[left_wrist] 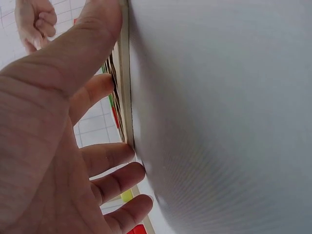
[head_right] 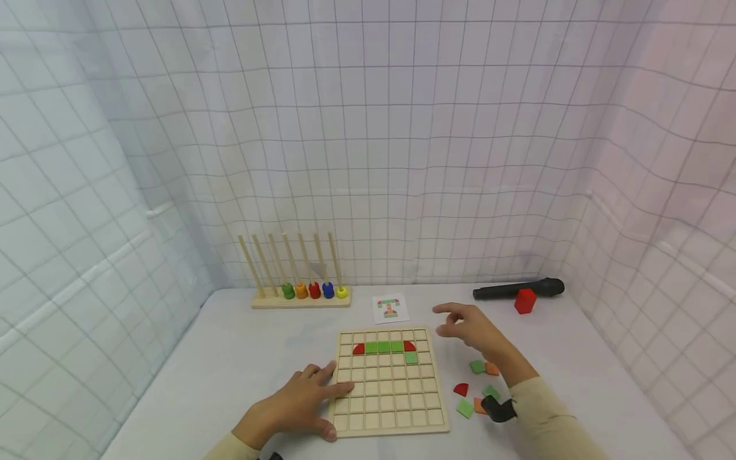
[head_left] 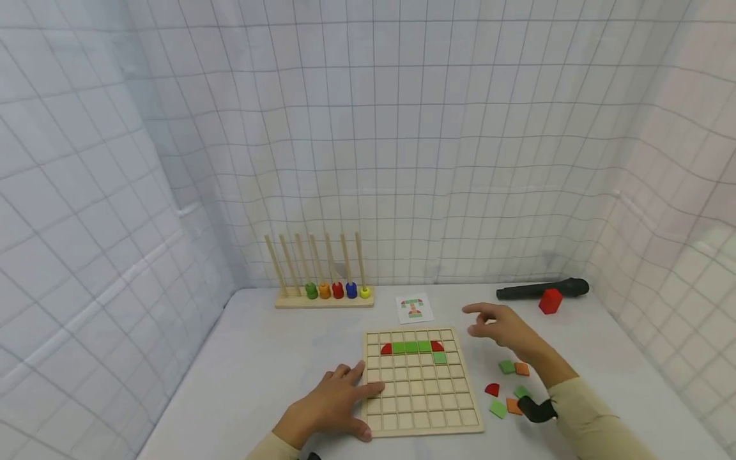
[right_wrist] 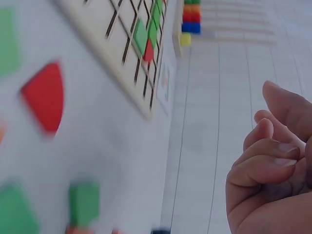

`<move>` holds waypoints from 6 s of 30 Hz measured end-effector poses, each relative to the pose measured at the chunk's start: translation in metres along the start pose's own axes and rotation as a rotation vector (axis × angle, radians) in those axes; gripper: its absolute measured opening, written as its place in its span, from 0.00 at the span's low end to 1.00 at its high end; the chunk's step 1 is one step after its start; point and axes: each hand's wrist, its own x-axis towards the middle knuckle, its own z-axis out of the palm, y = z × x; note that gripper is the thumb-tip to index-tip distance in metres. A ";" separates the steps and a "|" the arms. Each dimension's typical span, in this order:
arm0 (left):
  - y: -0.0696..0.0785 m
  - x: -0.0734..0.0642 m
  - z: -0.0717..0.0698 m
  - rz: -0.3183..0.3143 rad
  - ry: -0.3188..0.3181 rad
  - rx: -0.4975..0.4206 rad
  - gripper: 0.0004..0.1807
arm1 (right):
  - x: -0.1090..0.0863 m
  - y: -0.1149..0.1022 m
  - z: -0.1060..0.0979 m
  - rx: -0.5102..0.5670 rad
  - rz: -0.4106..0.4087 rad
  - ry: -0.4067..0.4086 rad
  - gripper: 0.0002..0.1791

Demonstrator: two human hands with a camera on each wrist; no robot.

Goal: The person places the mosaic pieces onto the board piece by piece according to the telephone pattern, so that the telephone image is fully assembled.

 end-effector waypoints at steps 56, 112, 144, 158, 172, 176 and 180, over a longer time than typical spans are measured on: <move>0.002 -0.002 0.000 -0.002 0.019 0.046 0.49 | -0.053 0.080 -0.029 -0.121 0.208 0.138 0.23; 0.002 0.000 -0.003 0.010 0.001 0.024 0.48 | 0.026 -0.037 0.088 0.352 -0.108 -0.153 0.22; -0.002 0.001 0.002 0.041 0.032 0.046 0.48 | 0.042 -0.051 0.168 -0.288 -0.087 -0.081 0.13; -0.002 0.002 0.001 0.032 0.033 0.047 0.48 | 0.028 -0.050 0.140 -0.159 -0.066 -0.049 0.12; -0.003 0.002 0.004 0.005 0.011 0.013 0.49 | -0.019 -0.012 0.028 0.166 0.086 0.036 0.21; -0.002 0.002 0.004 -0.002 0.006 0.008 0.49 | -0.035 0.004 -0.013 0.297 0.062 0.088 0.22; -0.002 0.002 0.003 0.001 0.004 0.003 0.48 | -0.050 0.021 -0.050 0.380 -0.024 0.140 0.19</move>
